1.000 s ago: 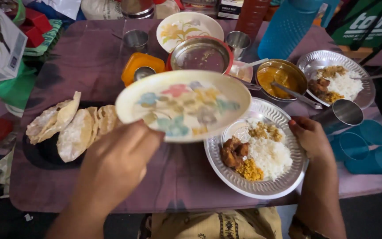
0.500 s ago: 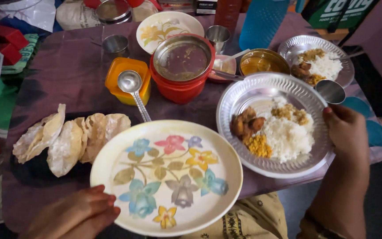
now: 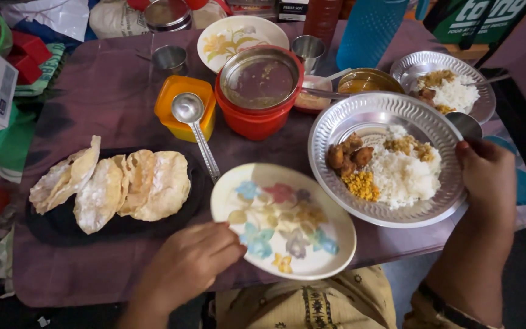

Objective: The person serves rice, curry, and various snacks from containers onto plates on a dining table.

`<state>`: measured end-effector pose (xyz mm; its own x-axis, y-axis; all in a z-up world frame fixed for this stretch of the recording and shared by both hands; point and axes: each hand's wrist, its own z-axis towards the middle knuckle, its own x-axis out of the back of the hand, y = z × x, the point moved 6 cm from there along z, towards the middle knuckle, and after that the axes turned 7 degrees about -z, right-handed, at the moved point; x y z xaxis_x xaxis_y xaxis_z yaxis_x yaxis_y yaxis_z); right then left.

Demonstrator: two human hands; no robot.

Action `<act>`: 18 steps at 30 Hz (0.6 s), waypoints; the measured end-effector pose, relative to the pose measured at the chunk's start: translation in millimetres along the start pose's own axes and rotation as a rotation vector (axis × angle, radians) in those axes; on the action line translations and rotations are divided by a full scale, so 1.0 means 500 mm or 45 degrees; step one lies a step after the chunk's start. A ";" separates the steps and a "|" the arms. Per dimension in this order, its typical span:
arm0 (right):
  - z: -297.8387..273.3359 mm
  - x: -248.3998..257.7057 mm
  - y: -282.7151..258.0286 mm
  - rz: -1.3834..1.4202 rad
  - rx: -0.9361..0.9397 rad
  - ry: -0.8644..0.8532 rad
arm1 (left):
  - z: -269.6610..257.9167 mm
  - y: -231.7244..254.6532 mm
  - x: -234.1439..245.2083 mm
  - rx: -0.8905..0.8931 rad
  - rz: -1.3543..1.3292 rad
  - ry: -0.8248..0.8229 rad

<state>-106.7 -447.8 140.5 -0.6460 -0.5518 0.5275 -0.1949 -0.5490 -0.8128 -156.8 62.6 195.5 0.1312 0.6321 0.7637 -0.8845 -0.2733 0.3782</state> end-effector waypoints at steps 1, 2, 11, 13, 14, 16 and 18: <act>-0.012 0.003 -0.021 -0.002 0.002 -0.001 | 0.005 -0.017 -0.016 0.002 -0.001 0.003; -0.025 0.007 -0.027 -0.066 -0.141 -0.010 | 0.011 -0.033 -0.033 -0.014 -0.003 -0.001; -0.040 -0.056 0.034 0.015 -0.333 -0.269 | 0.026 -0.177 -0.180 0.157 -0.040 -0.185; -0.042 -0.095 0.032 0.043 -0.314 -0.370 | 0.020 -0.194 -0.184 0.222 -0.064 -0.201; -0.040 -0.121 0.019 0.149 -0.227 -0.464 | 0.019 -0.200 -0.175 0.277 -0.083 -0.210; -0.041 -0.165 -0.024 0.257 -0.128 -0.574 | 0.018 -0.197 -0.136 0.347 -0.094 -0.209; -0.048 -0.206 -0.086 0.446 -0.120 -0.650 | 0.022 -0.179 -0.055 0.342 -0.062 0.044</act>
<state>-49.2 -352.4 114.9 -0.2537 -0.9322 0.2583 -0.1149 -0.2361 -0.9649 -76.1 61.7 146.2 0.1516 0.6721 0.7248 -0.7263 -0.4216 0.5429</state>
